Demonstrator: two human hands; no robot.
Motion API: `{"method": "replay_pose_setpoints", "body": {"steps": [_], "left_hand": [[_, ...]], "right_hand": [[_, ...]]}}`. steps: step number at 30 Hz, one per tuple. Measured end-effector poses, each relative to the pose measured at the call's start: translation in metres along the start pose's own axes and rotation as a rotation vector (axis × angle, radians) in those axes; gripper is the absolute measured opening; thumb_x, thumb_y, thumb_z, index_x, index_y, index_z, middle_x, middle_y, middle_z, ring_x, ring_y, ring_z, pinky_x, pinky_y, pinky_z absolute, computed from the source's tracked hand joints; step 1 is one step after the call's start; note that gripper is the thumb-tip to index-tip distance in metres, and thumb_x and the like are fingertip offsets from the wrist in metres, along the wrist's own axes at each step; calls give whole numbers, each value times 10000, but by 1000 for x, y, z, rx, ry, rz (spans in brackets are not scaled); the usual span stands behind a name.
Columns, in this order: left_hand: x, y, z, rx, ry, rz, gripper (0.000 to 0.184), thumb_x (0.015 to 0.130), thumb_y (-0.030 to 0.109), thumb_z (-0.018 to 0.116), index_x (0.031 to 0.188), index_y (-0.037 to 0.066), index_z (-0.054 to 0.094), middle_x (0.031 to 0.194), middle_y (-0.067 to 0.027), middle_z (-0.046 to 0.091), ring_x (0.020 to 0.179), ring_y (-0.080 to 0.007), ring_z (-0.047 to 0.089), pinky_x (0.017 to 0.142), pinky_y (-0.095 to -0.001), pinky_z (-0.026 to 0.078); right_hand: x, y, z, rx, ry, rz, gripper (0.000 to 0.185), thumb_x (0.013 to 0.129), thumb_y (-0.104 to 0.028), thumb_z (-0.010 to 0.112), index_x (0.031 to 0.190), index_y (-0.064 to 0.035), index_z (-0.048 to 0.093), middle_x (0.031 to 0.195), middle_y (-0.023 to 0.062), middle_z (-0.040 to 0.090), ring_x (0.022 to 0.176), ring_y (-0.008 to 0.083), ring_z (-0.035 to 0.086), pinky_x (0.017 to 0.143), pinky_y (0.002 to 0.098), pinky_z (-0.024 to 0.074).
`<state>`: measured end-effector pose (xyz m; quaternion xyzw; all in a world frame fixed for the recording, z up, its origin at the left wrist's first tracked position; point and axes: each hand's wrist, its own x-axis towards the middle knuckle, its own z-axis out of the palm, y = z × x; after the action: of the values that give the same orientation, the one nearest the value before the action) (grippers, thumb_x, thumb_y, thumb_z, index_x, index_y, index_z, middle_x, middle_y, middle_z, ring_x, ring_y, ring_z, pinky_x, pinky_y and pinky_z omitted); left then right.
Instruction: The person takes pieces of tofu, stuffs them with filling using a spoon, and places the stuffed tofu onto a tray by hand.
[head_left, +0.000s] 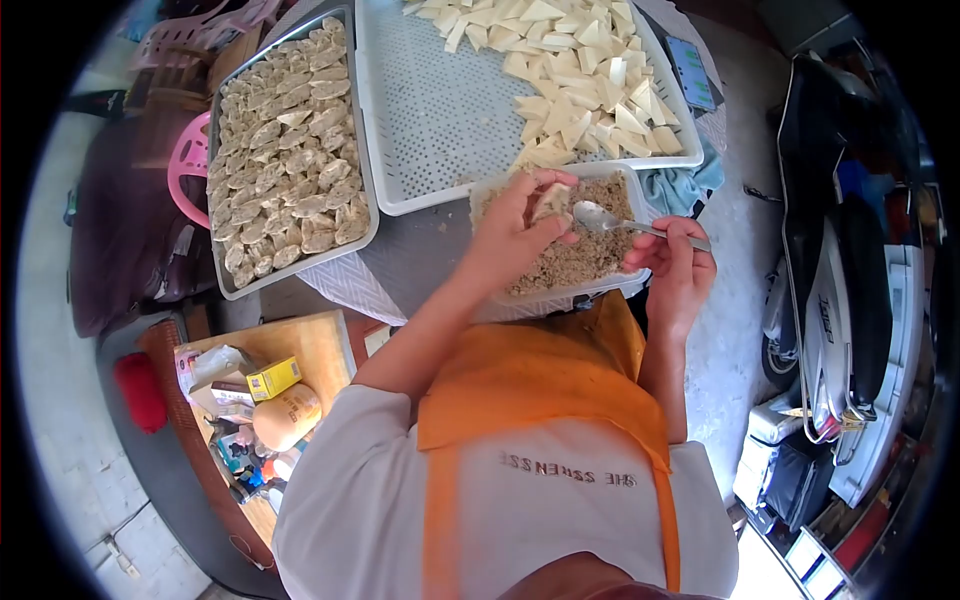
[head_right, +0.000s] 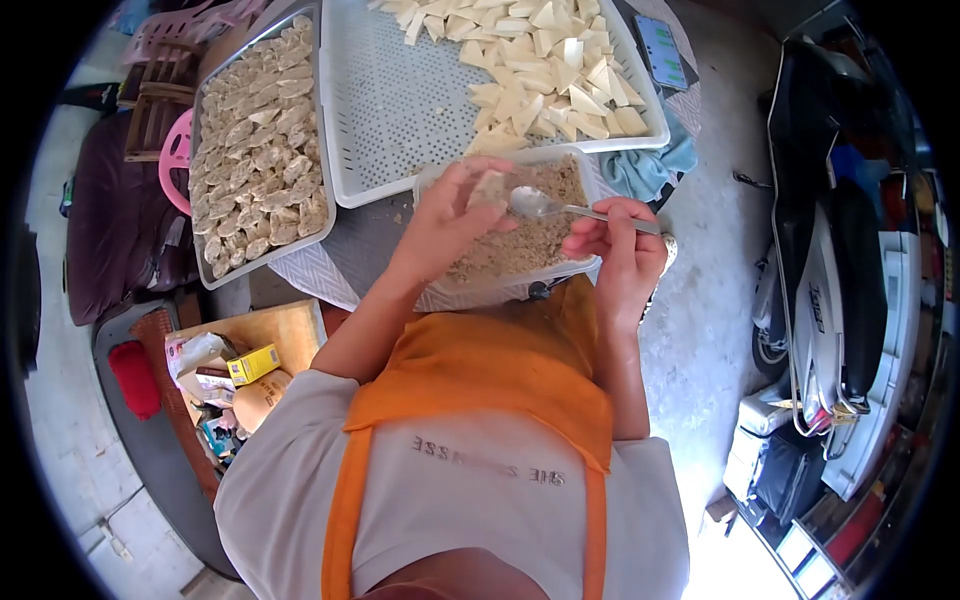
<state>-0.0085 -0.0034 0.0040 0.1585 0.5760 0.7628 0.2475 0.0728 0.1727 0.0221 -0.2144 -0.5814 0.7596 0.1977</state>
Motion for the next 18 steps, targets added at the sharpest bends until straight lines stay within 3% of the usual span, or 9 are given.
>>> {"method": "replay_pose_setpoints", "body": {"steps": [4, 6, 10, 12, 18], "left_hand": [[-1, 2, -2, 148, 56, -12, 263, 901, 80, 481, 1163, 58, 487, 976, -22, 510, 738, -88, 485, 604, -229, 436], [-2, 7, -2, -3, 44, -105, 228, 926, 126, 444, 1136, 55, 496, 868, -7, 517, 662, -80, 454, 565, -224, 404], [2, -8, -5, -177, 55, -102, 173, 954, 200, 408, 971, 68, 518, 721, 4, 475, 614, -83, 426, 508, -221, 368], [1, -5, -5, -421, 81, -209, 187, 960, 206, 408, 875, 72, 506, 676, -1, 459, 560, -87, 419, 456, -215, 349], [-4, -5, -2, -287, 139, -265, 287, 963, 293, 423, 769, 93, 495, 562, 29, 390, 425, -61, 317, 355, -199, 229]], "right_hand": [[-1, 4, -1, -23, 25, -24, 200, 933, -145, 451, 908, 26, 551, 693, 128, 612, 530, 186, 596, 508, 293, 527], [0, 5, -4, -26, 22, -25, 198, 934, -144, 452, 908, 25, 550, 692, 127, 611, 530, 184, 596, 509, 290, 527], [-1, 6, -4, -63, 23, -19, 189, 933, -141, 456, 910, 21, 551, 695, 123, 615, 536, 180, 602, 511, 278, 524], [-1, 9, -4, -85, 2, -32, 184, 935, -139, 456, 915, 17, 551, 699, 118, 617, 540, 176, 607, 513, 272, 521], [-2, 14, 2, -124, -28, -17, 161, 940, -117, 449, 935, 9, 548, 707, 106, 620, 551, 163, 612, 525, 255, 513]]}}
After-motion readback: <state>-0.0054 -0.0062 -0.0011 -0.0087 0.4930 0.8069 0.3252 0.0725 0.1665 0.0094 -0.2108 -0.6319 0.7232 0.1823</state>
